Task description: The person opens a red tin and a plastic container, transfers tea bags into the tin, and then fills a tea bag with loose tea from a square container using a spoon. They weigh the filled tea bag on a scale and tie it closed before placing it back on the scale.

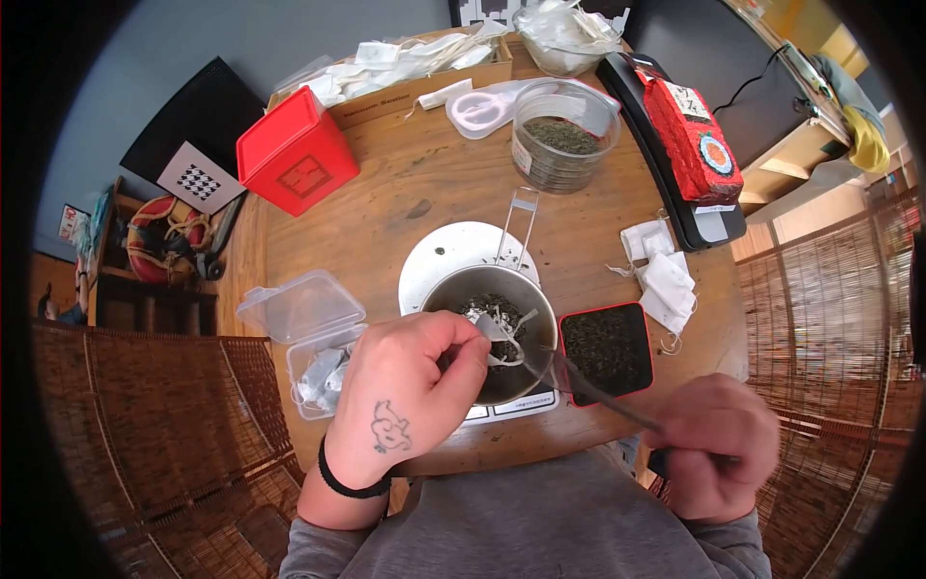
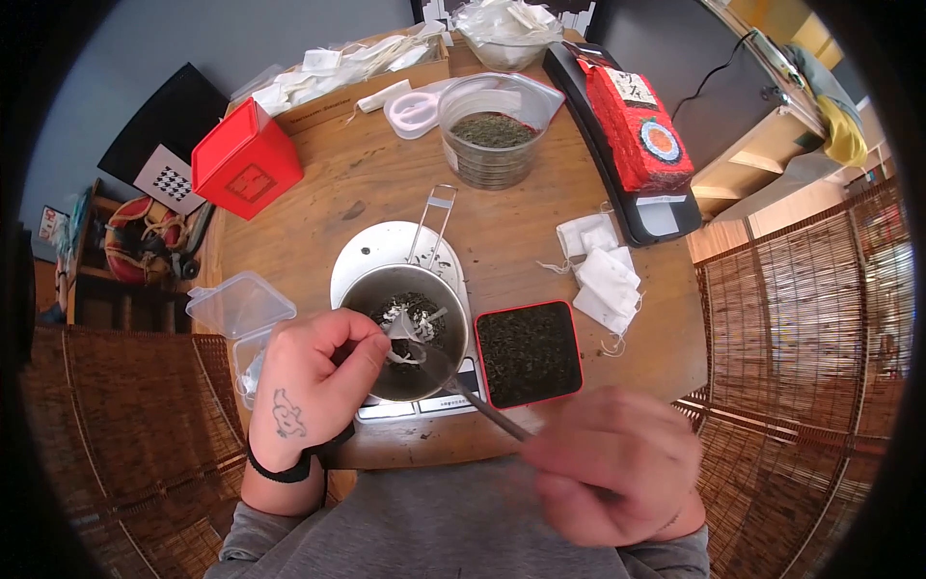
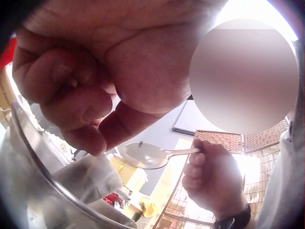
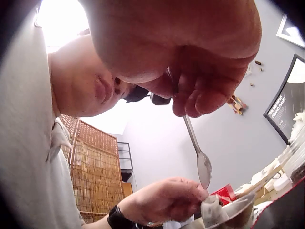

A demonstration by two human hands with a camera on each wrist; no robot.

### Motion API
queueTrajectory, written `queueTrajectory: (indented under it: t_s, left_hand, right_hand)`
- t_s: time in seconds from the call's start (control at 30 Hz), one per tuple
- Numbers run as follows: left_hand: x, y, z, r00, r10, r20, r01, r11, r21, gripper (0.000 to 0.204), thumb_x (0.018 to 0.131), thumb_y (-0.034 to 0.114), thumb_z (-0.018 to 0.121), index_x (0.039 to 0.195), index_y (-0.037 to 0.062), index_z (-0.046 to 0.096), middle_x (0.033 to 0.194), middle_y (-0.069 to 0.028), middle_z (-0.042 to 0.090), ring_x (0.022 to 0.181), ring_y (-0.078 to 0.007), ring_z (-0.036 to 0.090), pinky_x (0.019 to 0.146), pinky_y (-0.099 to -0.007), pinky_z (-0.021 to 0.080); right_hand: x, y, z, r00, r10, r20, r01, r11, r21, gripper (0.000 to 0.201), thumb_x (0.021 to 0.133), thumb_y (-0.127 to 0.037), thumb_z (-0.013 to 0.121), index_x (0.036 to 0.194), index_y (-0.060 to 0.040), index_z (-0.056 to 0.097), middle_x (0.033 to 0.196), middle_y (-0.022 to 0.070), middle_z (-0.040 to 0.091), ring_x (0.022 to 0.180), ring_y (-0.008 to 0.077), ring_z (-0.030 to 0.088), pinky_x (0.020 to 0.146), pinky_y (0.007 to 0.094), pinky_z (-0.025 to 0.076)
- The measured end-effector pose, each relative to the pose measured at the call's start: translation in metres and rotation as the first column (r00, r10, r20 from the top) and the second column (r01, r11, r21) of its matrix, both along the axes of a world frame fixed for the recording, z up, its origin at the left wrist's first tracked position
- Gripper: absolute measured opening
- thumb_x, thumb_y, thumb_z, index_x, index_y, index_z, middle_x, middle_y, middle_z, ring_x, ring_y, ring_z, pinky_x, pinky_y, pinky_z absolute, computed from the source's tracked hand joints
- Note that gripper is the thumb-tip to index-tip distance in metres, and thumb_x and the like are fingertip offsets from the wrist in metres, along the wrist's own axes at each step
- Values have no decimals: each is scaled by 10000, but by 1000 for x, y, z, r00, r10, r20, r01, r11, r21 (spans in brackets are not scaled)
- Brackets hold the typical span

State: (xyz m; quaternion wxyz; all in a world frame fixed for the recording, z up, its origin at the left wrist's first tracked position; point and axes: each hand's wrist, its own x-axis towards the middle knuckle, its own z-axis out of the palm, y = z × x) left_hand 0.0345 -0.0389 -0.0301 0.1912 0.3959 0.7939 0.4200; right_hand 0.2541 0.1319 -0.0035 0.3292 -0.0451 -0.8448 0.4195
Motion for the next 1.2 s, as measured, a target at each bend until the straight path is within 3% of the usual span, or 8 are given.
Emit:
queueTrajectory:
  t_s: [0.17,0.23,0.3,0.37,0.57,0.8,0.97,1.2]
  left_hand:
    - [-2,-2,8,989,2,149,5,999,-45,90,932,60,747,898,-23,743,696,-32,678,628,-58,589,568,-262,459]
    - [-3,-1,9,991,25,131,-19,999,-44,89,935,59,742,895,-21,744,690,-14,672,637,-43,578,571,-255,455]
    - [-2,-3,13,975,34,221,-23,998,-52,101,930,82,731,892,-9,751,665,-102,683,570,-144,630,561,-307,486]
    - [-4,-3,12,975,32,221,-23,999,-46,103,932,83,731,897,-11,752,658,-92,678,571,-130,613,560,-302,480]
    - [-5,-4,2,968,74,242,-70,997,-25,118,945,95,729,923,-18,756,644,-43,648,588,-79,574,554,-286,462]
    - [-5,-3,4,949,135,285,-132,991,-30,170,976,131,709,949,-30,759,673,-1,654,635,-48,567,566,-268,457]
    - [-4,-2,-2,954,145,263,-152,988,7,183,978,143,710,969,-32,763,702,-6,674,647,-59,583,580,-267,468]
    - [-3,-4,-2,946,166,277,-170,985,-11,210,983,173,708,986,-30,764,716,-15,683,668,-63,590,603,-278,484]
  right_hand:
    - [18,-2,-6,975,-217,-44,207,965,-163,61,928,-96,707,963,-46,715,778,87,720,655,205,688,632,309,549]
    - [26,0,-9,944,-307,118,328,913,-242,81,930,-97,713,955,-21,704,786,103,708,655,186,682,630,304,539]
    - [35,-2,-14,954,-270,132,297,915,-273,84,943,-50,691,995,16,680,806,101,705,700,153,697,643,280,538]
    - [39,-4,-20,915,-320,246,393,848,-356,104,1022,-71,642,1090,4,619,908,67,674,741,107,670,666,228,524]
    - [44,10,-46,888,-390,242,459,771,-442,129,1003,38,636,1132,35,636,880,62,715,779,113,713,699,239,543]
    - [48,21,-66,927,-268,261,369,771,-520,144,1023,15,645,1166,8,638,902,36,713,790,80,675,718,232,535]
    - [52,30,-82,914,-138,382,380,619,-687,211,1054,-59,653,1264,-37,643,917,6,702,783,62,645,706,221,519]
    - [64,33,-82,931,-96,351,332,622,-709,321,1050,-101,676,1359,-35,617,853,-24,662,733,51,610,662,216,483]
